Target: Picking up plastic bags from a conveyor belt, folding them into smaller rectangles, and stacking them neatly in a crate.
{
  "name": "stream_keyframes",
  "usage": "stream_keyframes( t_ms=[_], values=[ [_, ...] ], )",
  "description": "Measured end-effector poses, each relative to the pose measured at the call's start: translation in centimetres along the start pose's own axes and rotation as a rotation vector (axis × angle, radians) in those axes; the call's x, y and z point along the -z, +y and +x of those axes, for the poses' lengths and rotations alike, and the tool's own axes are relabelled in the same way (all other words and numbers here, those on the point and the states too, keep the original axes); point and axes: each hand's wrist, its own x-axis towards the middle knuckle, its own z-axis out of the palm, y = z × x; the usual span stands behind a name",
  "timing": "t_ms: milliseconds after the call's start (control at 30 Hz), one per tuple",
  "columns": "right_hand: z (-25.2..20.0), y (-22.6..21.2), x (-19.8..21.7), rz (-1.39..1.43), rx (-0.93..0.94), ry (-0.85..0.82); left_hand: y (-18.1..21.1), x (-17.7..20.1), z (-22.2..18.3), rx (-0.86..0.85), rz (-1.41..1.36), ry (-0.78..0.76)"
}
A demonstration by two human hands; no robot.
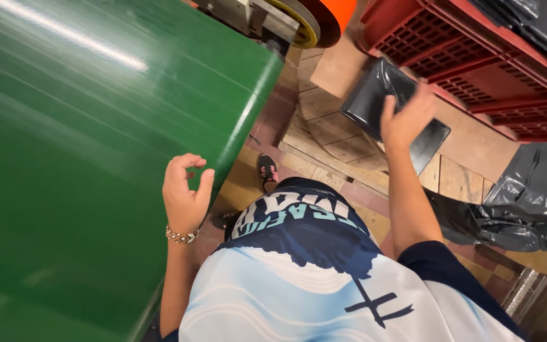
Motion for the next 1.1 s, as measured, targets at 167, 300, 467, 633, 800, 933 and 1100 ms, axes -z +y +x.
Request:
stream_keyframes(
  t_ms=[167,300,467,633,800,933,1100],
  values=[
    [1.5,-6.0,1.6,0.040,0.131,-0.282,1.0,-0.2,0.3,-0.029,0.028,-0.008],
    [1.1,-6.2,0.1,-0.001,0.074,-0.418,0.8,-0.2,0.1,-0.035,0.068,-0.018],
    [1.5,-5.9,0.0,-0.007,0.090,-0.443,0.7,-0.3,-0.2,-0.020,0.083,-0.039],
    [1.4,-6.0,-0.2,-0.037,0.118,-0.410,0.5,0.4,-1.3,0.019,0.094,-0.014],
    [2.2,-7.4,0.6,-0.006,0.020,-0.496,0.3,1.0,-2.7,0.098,0.147,-0.025],
    [2.5,-8.1,0.6,0.015,0.194,-0.395,-0.4,4.4,-5.1,0.064,0.160,0.102],
    [1.2,-8.6,0.1,-0.027,0.354,0.096,-0.7,7.4,-9.8,0.285,0.136,0.078]
  ],
)
